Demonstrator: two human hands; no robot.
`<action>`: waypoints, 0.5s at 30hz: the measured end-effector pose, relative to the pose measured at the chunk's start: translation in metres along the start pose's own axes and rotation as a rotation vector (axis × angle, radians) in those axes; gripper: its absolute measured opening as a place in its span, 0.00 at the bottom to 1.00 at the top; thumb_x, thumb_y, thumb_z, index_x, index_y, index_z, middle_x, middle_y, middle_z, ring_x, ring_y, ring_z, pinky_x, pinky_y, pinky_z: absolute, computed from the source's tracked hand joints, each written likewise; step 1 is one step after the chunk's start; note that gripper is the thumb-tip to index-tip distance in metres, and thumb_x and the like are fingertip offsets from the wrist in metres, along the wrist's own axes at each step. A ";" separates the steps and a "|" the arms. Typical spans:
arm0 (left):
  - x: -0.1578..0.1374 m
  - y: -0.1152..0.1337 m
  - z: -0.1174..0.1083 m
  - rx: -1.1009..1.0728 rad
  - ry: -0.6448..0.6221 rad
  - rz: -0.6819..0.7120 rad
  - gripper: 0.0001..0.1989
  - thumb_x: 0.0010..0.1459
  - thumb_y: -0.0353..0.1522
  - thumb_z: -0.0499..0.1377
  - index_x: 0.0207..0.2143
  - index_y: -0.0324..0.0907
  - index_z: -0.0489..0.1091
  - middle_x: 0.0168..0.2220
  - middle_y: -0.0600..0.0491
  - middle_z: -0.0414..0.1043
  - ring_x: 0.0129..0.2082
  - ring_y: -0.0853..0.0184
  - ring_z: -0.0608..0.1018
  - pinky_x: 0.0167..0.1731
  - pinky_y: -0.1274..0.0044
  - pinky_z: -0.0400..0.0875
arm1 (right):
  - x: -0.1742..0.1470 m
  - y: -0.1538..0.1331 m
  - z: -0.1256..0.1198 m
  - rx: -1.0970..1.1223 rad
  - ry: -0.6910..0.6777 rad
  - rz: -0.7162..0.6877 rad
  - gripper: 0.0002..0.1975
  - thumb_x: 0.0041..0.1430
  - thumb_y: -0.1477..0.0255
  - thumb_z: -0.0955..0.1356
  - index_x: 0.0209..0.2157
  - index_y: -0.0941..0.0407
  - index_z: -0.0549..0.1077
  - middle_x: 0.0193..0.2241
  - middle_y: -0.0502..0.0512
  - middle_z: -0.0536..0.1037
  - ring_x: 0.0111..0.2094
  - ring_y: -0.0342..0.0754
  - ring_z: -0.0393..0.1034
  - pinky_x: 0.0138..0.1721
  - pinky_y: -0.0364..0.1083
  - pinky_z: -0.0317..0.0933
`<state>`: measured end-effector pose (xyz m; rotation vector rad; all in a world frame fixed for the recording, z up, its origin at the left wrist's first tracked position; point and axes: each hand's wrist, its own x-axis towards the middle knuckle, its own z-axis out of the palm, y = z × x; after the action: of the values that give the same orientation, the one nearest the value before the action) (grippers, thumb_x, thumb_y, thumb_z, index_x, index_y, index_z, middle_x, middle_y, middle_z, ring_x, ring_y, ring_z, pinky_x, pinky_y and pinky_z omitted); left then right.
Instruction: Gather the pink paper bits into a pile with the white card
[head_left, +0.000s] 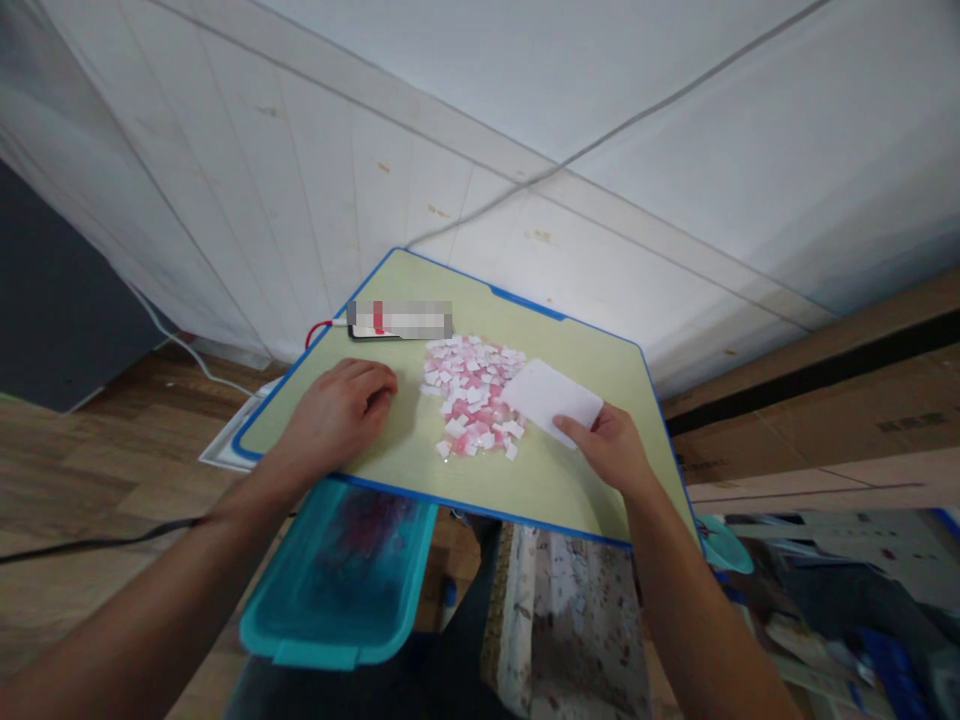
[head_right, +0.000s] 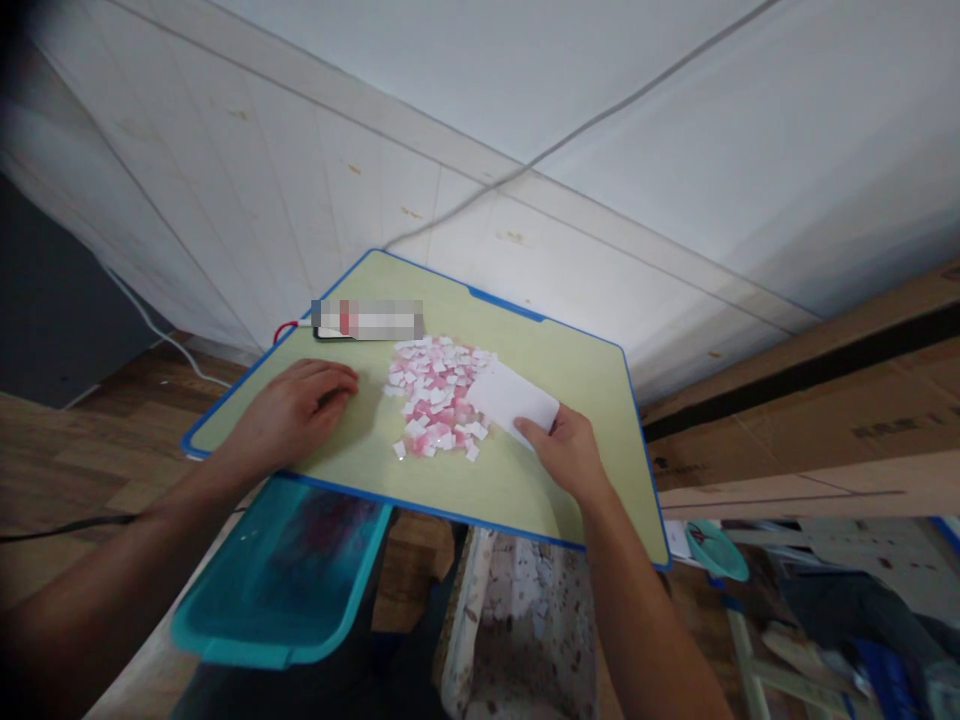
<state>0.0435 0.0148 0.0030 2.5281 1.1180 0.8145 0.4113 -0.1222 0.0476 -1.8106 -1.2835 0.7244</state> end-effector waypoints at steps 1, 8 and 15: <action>0.000 0.000 0.000 -0.002 0.001 0.000 0.12 0.65 0.32 0.52 0.42 0.43 0.76 0.47 0.47 0.80 0.51 0.57 0.77 0.57 0.65 0.70 | -0.003 0.001 -0.001 0.011 0.045 -0.001 0.24 0.53 0.59 0.77 0.47 0.60 0.82 0.44 0.60 0.86 0.40 0.57 0.80 0.42 0.52 0.73; 0.000 0.002 -0.001 -0.009 -0.004 -0.020 0.12 0.64 0.32 0.53 0.42 0.45 0.76 0.48 0.48 0.80 0.52 0.57 0.77 0.58 0.64 0.69 | -0.027 0.006 -0.008 0.015 0.001 0.053 0.24 0.53 0.58 0.78 0.46 0.59 0.83 0.45 0.60 0.86 0.42 0.60 0.80 0.45 0.55 0.73; 0.001 0.001 0.000 0.013 -0.019 -0.039 0.12 0.64 0.33 0.52 0.41 0.46 0.75 0.48 0.50 0.79 0.52 0.58 0.77 0.59 0.66 0.68 | -0.044 0.017 -0.018 0.039 0.143 0.091 0.25 0.53 0.58 0.77 0.48 0.59 0.82 0.46 0.60 0.85 0.43 0.59 0.80 0.46 0.54 0.72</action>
<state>0.0448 0.0145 0.0040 2.5113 1.1666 0.7743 0.4205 -0.1716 0.0432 -1.8638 -1.0931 0.6522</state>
